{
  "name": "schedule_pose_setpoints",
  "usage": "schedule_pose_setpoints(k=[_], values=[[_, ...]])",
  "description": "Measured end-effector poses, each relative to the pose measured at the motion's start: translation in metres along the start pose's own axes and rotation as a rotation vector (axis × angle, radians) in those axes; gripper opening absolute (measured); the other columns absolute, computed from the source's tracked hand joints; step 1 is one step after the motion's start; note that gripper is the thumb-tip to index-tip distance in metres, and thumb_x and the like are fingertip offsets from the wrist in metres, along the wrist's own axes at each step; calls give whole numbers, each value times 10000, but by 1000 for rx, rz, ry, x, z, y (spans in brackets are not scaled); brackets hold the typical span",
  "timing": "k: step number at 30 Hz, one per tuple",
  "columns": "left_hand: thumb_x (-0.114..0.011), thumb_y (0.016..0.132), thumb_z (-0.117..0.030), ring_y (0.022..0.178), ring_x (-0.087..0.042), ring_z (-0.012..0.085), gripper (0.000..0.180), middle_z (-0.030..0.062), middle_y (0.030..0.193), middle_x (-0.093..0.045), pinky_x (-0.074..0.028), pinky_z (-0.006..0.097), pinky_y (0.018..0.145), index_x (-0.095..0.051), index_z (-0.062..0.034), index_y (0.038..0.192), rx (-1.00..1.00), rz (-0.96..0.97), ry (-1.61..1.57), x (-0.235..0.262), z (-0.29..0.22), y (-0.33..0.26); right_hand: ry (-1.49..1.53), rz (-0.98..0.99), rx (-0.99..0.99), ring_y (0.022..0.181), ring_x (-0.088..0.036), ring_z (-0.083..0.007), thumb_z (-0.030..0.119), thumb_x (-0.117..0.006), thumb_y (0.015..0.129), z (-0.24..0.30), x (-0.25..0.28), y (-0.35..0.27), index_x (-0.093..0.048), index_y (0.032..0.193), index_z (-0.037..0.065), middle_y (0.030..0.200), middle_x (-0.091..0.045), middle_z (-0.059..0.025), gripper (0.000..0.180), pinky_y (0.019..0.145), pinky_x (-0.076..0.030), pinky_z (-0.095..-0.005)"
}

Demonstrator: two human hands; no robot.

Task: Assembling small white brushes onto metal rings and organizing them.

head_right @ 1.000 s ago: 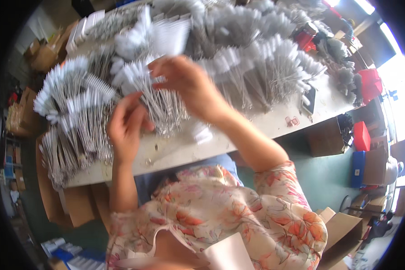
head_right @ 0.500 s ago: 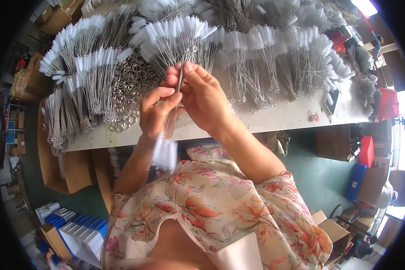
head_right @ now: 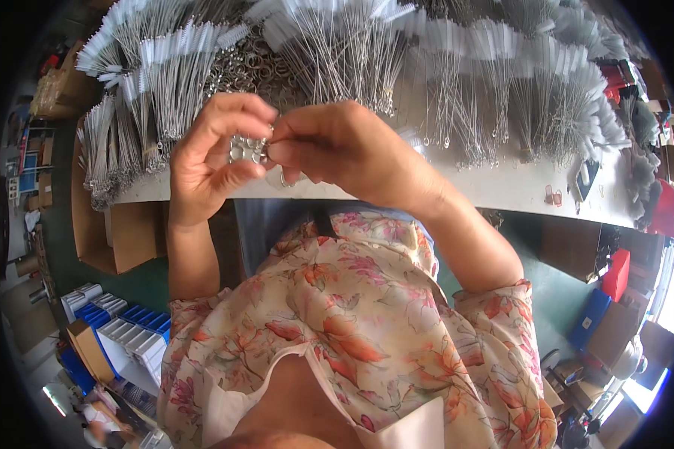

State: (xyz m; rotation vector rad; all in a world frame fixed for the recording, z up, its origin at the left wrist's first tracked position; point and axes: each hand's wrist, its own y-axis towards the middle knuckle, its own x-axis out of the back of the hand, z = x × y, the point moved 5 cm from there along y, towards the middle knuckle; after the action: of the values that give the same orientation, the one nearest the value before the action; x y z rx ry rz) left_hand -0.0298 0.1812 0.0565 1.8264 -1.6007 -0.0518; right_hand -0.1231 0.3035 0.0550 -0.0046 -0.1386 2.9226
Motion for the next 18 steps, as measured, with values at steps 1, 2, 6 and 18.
schedule_pose_setpoints(k=[1, 2, 6, 18], values=[[-756, 675, -255, 977, -544, 221, 497, 116, 1110, -543, -443, 316, 807, -558, -15, 1063, 8, 4, -9, -5, 0, -2, 21, 36, -34, 633, -538, -62, 114, -543, 864, -3, -1, 0, -617, 871, 2, 717, -598, -17, 134, 566, -434, -205], [-739, 691, -235, 868, -555, 205, 356, 90, 983, -572, -452, 306, 738, -586, -32, 939, -48, -89, 3, -8, -6, -3, 43, 71, -69, 604, -531, -56, 132, -545, 870, -6, -4, -2, -617, 862, 5, 705, -598, -14, 146, 537, -427, -198], [-724, 699, -211, 719, -556, 208, 229, 71, 829, -592, -453, 304, 625, -610, -66, 836, -317, -229, 263, -23, -22, -8, 190, 162, -264, 552, -514, -52, 199, -544, 884, -19, -6, -16, -613, 875, 12, 693, -601, -18, 200, 481, -411, -180], [-616, 826, -109, 582, -541, 77, 137, 62, 734, -600, -433, 230, 501, -561, 8, 781, 560, -64, 660, -50, 50, -88, -787, -350, 38, 640, -598, -217, 23, -606, 776, -78, 40, -86, -641, 863, 18, 752, -612, -91, 95, 585, -475, -302]])
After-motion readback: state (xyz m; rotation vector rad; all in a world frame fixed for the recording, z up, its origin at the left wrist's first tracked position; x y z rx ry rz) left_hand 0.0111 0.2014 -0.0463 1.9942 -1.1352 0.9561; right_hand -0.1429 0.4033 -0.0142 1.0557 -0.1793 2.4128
